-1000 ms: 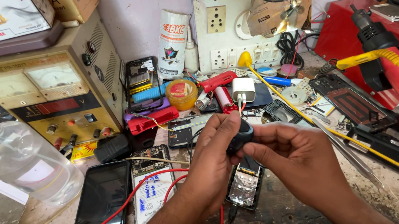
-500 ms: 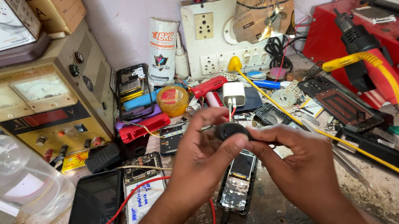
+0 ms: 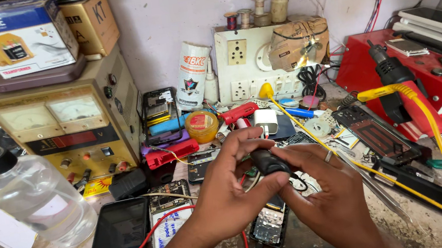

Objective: The person connects a charger to a disassembled mobile phone and tests the screen response. They then use a metal tool to pry open the back cover, remove the battery, and reinsert it. The phone is handled and inspected throughout the process.

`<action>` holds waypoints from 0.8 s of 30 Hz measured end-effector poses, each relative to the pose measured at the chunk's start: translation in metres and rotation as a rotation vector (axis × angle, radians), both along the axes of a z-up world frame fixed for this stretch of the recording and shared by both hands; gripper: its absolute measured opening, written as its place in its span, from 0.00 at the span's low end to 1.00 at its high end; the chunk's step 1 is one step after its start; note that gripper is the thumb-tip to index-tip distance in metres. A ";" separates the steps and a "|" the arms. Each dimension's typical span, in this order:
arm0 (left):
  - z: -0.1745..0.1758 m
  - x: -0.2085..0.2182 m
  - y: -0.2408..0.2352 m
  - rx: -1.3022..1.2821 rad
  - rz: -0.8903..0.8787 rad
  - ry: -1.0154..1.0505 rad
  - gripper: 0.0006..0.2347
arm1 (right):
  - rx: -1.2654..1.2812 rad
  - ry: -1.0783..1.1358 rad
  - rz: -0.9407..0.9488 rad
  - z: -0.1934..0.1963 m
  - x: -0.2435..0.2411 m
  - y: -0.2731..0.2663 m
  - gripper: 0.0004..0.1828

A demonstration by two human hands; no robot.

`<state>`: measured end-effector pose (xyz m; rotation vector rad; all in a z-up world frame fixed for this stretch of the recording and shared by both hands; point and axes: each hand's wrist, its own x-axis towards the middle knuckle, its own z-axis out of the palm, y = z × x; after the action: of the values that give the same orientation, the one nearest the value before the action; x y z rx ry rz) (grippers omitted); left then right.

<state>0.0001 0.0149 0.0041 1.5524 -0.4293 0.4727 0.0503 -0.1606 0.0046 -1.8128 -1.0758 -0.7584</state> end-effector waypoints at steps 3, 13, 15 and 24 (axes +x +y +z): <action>0.007 -0.007 0.006 0.299 0.135 0.031 0.39 | -0.069 0.032 0.002 0.005 -0.002 0.004 0.33; 0.011 -0.006 0.032 0.354 0.309 -0.222 0.28 | 0.477 0.747 0.670 0.080 0.008 0.018 0.23; 0.003 -0.004 0.036 0.464 0.354 -0.263 0.25 | 0.509 0.803 0.823 0.096 0.002 0.029 0.23; -0.017 0.026 0.100 0.115 0.668 -0.193 0.05 | 0.753 0.627 0.802 0.145 0.021 0.026 0.15</action>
<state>0.0266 0.1144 -0.0126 1.7540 -0.0694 1.1347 0.0712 -0.1343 0.1493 -0.7611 -0.8149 -0.0448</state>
